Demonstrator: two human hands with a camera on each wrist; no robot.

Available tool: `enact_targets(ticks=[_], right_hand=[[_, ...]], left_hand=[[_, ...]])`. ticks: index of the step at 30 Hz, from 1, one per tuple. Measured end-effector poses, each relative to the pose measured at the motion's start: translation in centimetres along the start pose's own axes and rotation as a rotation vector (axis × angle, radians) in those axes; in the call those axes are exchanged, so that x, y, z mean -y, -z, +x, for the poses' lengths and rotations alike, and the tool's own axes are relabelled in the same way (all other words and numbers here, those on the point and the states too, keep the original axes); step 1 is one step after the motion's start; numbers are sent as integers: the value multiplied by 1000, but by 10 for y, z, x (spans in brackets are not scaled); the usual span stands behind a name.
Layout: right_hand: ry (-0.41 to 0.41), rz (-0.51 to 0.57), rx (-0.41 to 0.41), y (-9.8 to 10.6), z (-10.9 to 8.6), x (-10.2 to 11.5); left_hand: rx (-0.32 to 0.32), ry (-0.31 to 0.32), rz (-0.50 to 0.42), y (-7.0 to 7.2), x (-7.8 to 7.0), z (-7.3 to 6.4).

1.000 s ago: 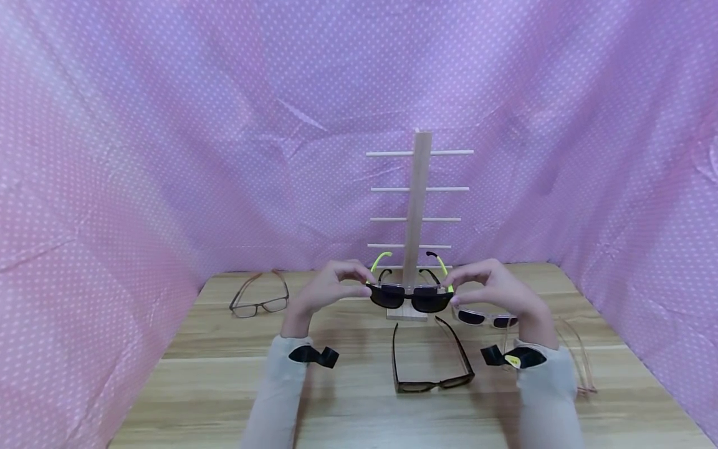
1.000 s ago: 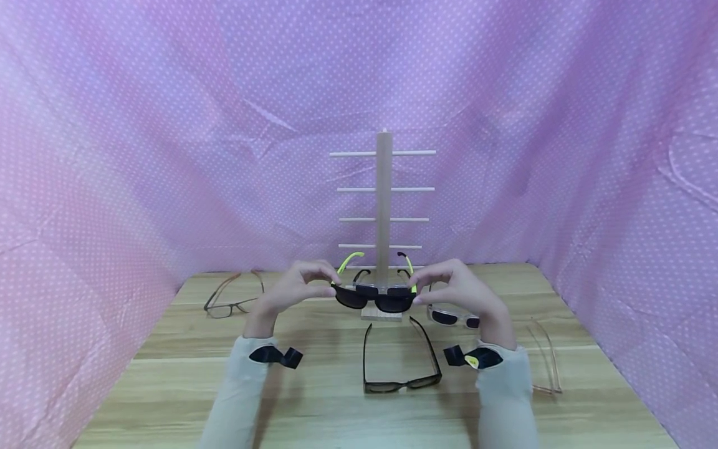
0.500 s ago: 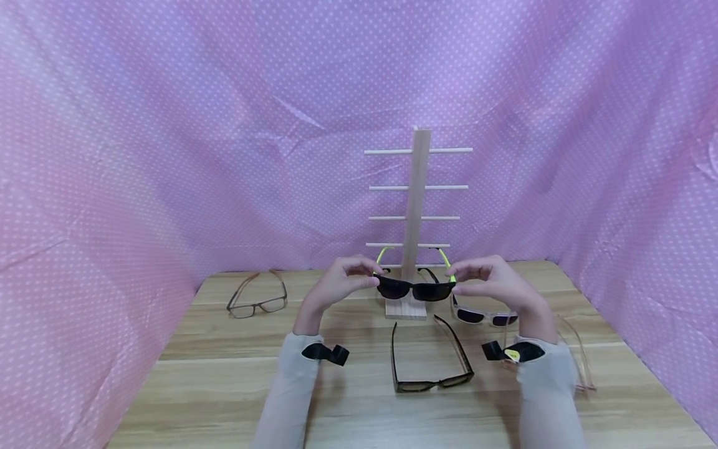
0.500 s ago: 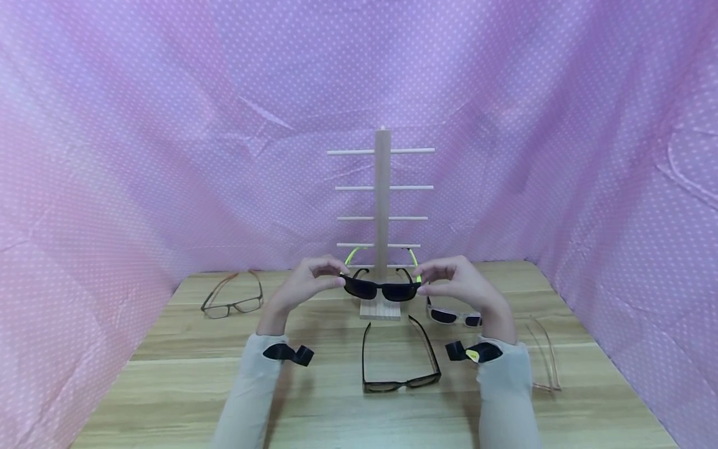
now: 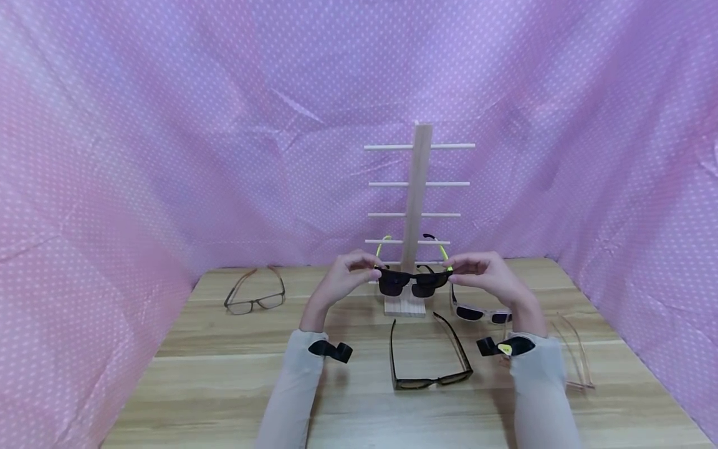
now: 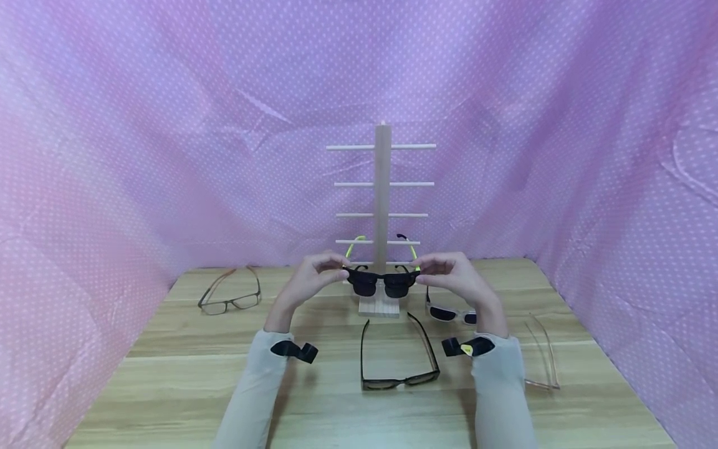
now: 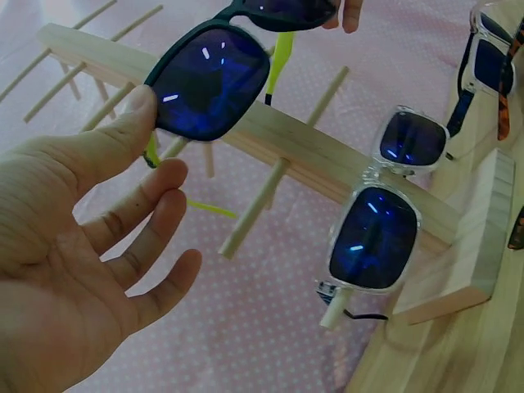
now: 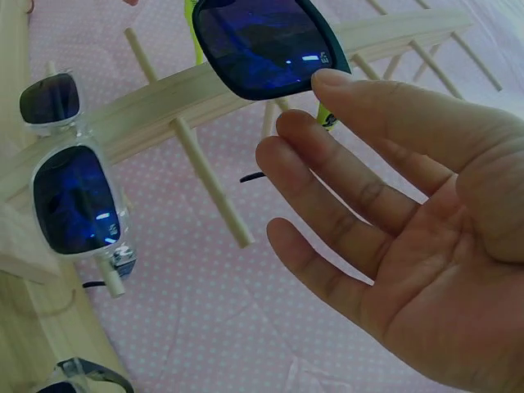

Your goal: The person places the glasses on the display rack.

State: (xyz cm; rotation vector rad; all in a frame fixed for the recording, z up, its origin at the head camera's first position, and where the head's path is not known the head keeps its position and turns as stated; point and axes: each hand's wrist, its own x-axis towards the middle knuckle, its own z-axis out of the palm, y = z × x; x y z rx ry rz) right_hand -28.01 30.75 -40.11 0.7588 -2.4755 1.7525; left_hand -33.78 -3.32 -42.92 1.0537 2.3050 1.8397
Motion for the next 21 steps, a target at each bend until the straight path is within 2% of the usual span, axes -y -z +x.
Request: enact_targets(ticks=[4,11,21], right_hand=[[8,-2,-13,-1,2,-5],[-24,-8,-58,-5,3,-3],[-56,5,-163,-11,6,-3]], left_hand=[[-35,-3,-15,-3,2,2],[-117,-44,1,-10,3,3],[-237,-69,38,-19,7,5]])
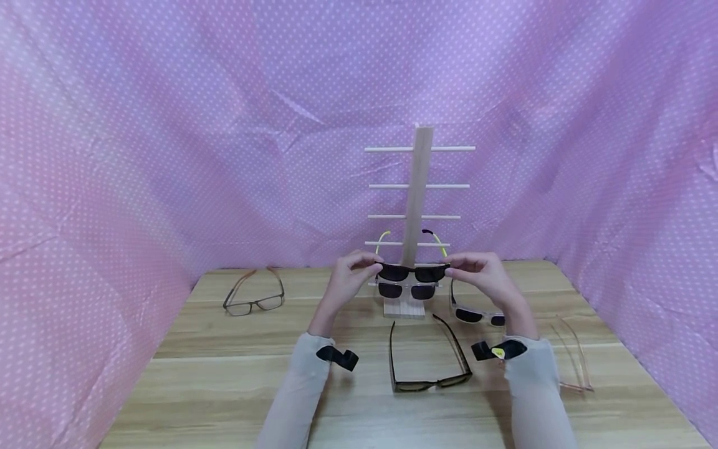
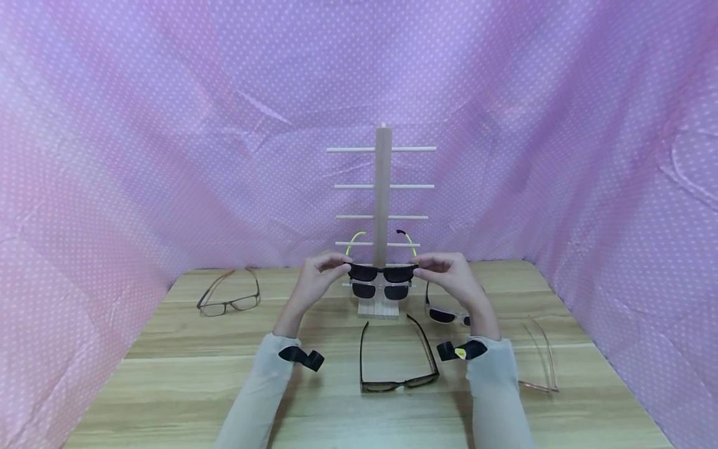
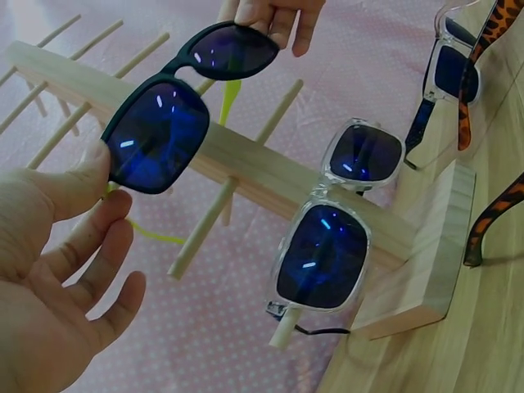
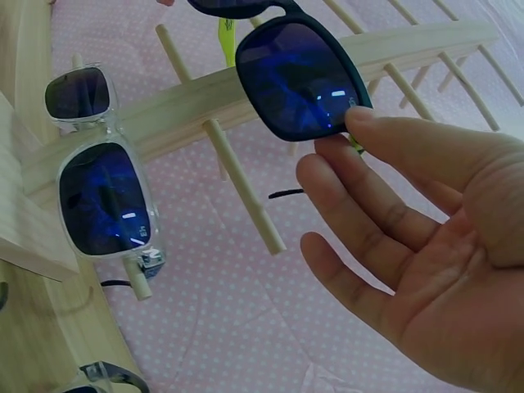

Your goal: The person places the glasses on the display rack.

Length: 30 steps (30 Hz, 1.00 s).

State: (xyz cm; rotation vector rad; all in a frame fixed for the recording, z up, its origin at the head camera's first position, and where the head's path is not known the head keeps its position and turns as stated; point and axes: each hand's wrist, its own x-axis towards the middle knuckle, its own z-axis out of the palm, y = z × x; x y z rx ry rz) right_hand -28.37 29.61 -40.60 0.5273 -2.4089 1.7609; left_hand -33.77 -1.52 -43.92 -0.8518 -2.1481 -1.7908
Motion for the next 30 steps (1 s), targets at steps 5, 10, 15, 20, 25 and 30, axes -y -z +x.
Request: enact_targets(ticks=[5,10,15,20,25,30], right_hand=[[0,3,-30,-4,2,-2],[-19,-26,-66,-7,4,-6],[-35,-25,-96,-9,6,-9],[-42,-10,-128,-11,7,-13],[-46,-27,-144,-13,8,-13],[-28,-59,-151,-15,10,-12]], left_hand=[[-64,30,7,-3,1,0],[-106,50,4,-6,1,0],[-117,46,17,-9,2,-1],[-117,54,26,-11,3,-2],[-127,63,30,-12,3,-1],[-138,76,49,-13,3,-1]])
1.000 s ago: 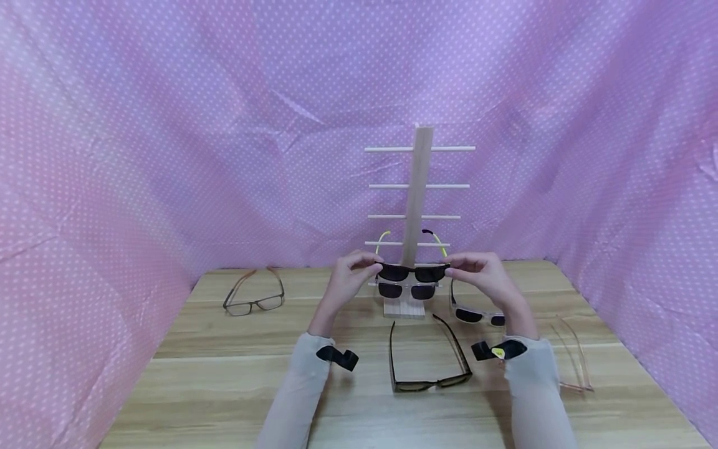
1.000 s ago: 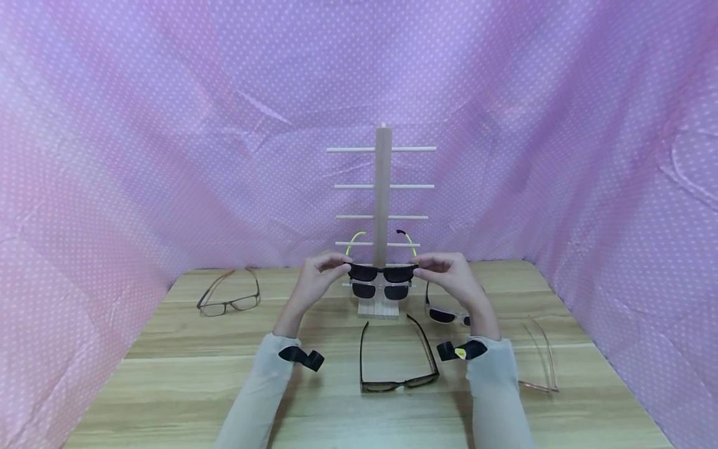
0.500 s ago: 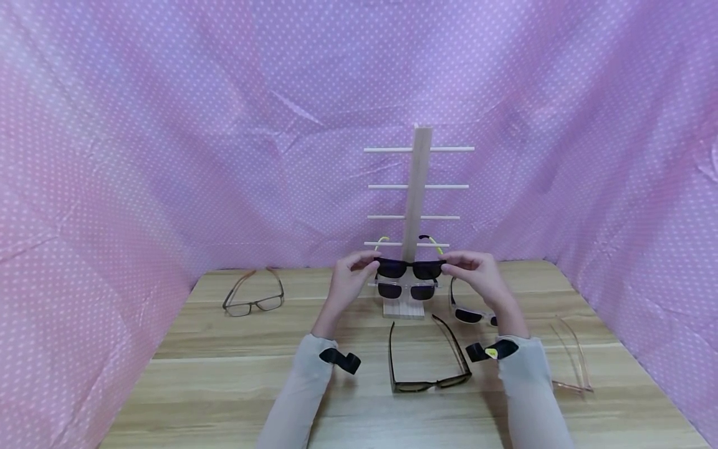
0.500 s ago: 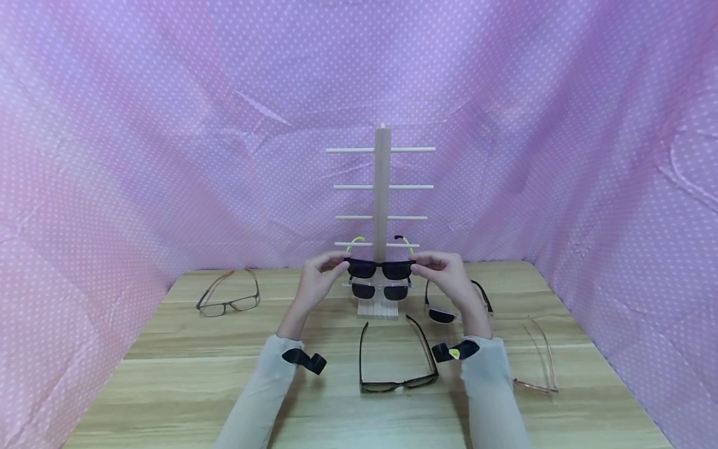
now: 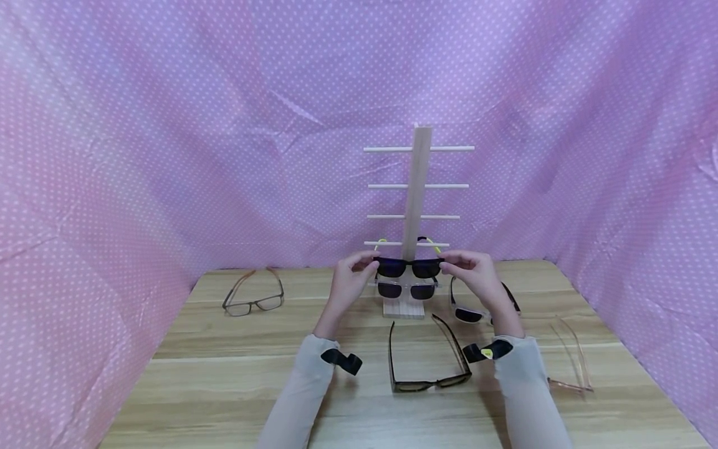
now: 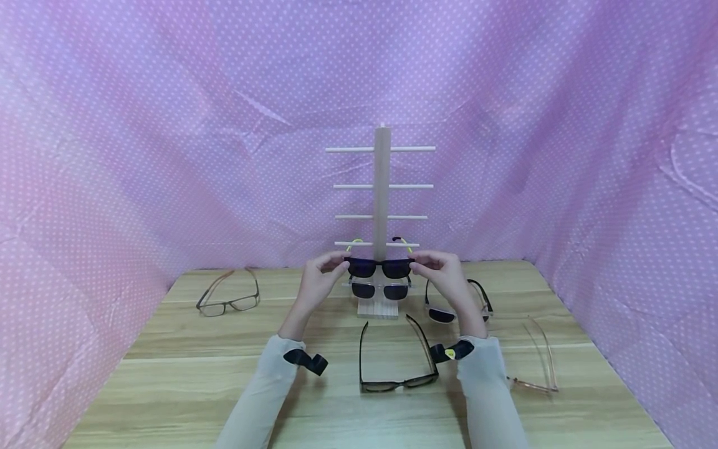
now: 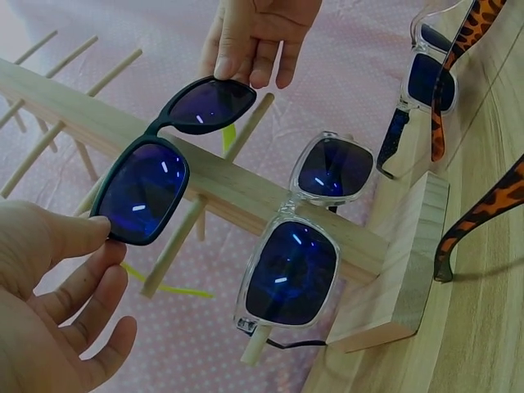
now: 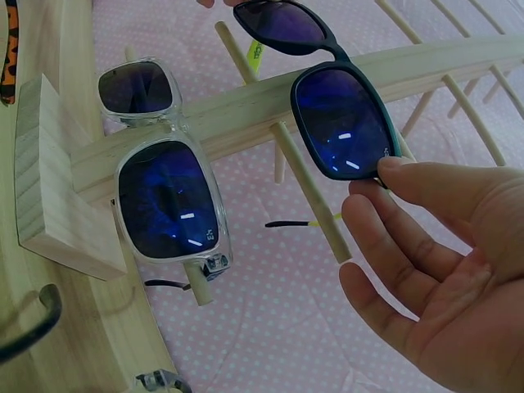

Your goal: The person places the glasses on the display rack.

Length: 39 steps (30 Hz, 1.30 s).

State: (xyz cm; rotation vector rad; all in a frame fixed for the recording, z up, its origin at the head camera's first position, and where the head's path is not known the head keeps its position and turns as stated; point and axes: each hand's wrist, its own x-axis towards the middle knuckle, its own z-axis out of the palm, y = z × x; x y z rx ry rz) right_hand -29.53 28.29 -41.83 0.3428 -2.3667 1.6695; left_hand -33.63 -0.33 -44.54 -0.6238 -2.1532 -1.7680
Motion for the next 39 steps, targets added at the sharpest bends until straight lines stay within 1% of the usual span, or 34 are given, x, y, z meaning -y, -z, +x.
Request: enact_targets(ticks=[4,9,12,13,16,19,20,23,27,39], right_hand=[[17,-11,4,-2,1,-1],[7,-3,14,-2,2,-3],[0,-2,16,-2,2,-4],[-2,-2,16,-2,2,-4],[-4,-7,17,-3,2,-5],[-4,-8,15,-4,2,-6],[-2,-7,14,-4,2,-6],[2,-5,11,-5,1,-6],[6,-4,11,-5,2,-7],[-24,-25,12,-4,3,-11]], left_hand=[[0,13,14,0,0,0],[-5,15,8,-2,0,0],[-7,18,10,0,-15,-4],[-6,18,15,0,-18,-4],[1,29,35,-1,-18,-4],[0,30,38,-4,1,-1],[-2,28,34,-4,5,0],[-4,29,15,-4,7,0],[0,37,7,-3,7,-1],[21,44,49,-4,12,-2]])
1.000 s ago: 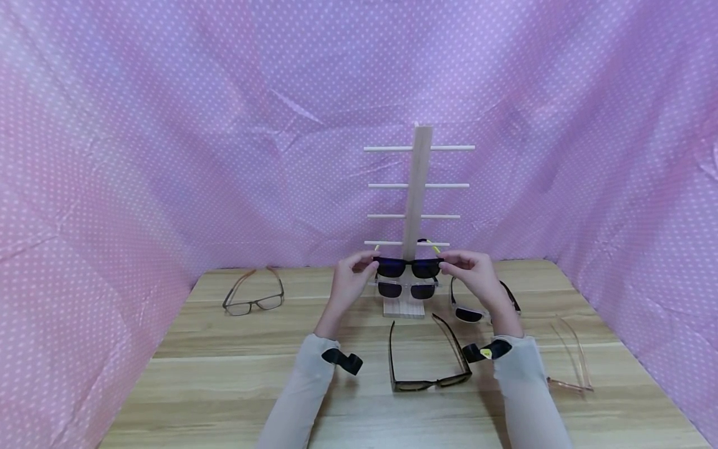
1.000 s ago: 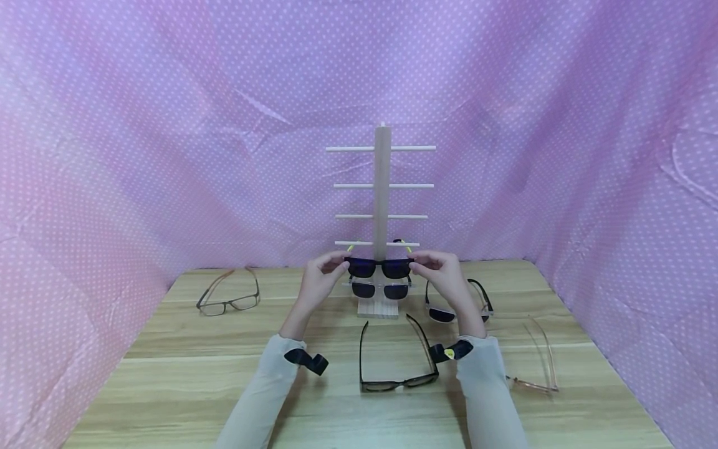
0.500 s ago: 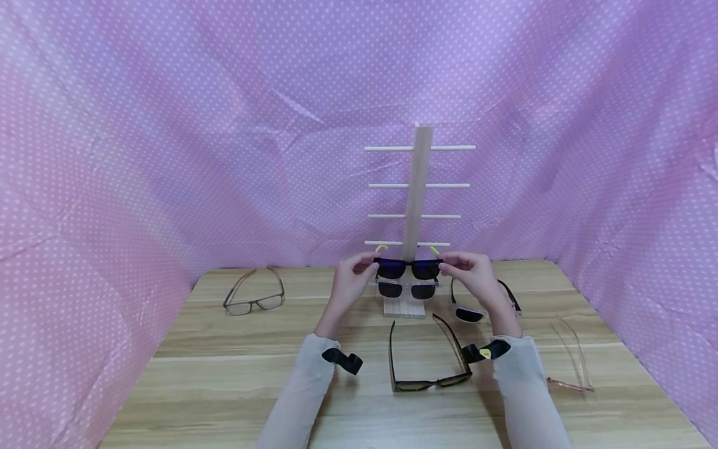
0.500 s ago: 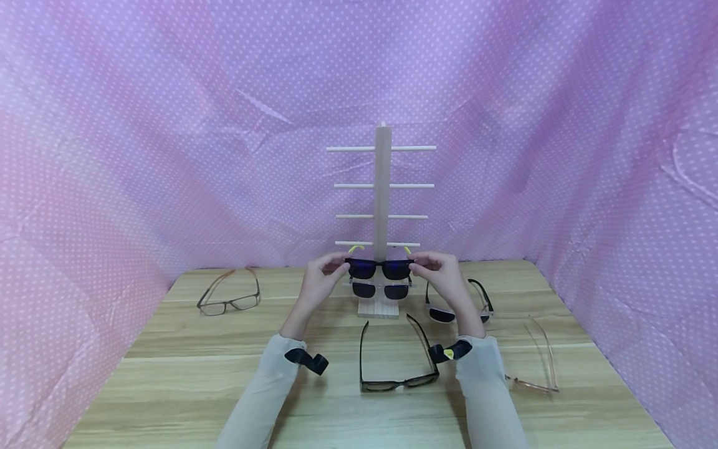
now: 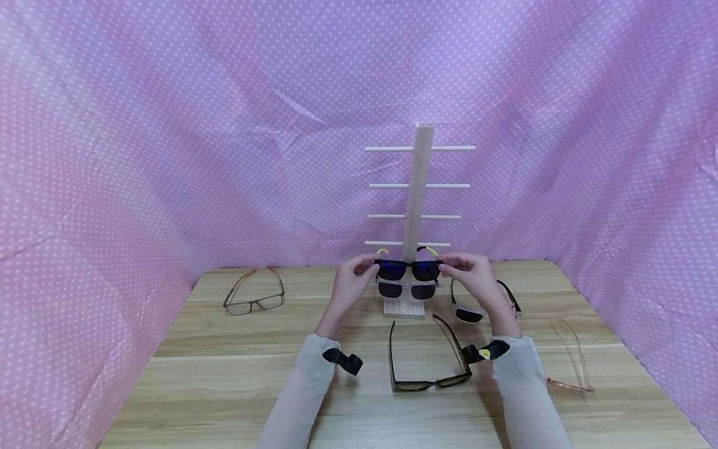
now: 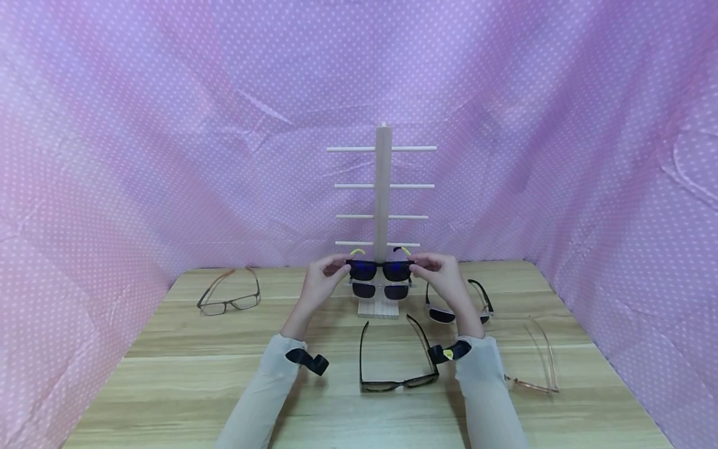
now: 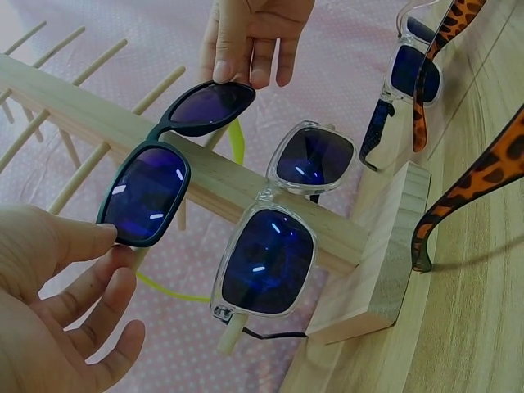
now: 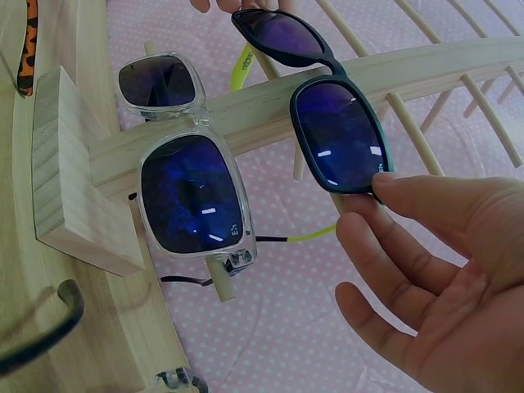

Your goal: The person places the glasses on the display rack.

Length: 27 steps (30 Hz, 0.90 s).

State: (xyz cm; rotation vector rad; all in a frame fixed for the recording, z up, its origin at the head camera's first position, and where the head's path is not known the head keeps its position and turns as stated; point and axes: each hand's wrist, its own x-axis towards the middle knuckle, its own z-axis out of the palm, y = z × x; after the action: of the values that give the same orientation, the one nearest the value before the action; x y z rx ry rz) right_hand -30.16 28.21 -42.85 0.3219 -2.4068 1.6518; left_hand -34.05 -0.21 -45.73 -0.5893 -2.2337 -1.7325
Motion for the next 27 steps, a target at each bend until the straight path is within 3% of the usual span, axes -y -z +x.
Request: enact_targets(ticks=[21,27], right_hand=[[-28,-54,21,4,-3,5],[-36,-69,18,6,-3,6]], left_hand=[[16,10,15,2,0,-1],[-7,24,10,4,-1,1]])
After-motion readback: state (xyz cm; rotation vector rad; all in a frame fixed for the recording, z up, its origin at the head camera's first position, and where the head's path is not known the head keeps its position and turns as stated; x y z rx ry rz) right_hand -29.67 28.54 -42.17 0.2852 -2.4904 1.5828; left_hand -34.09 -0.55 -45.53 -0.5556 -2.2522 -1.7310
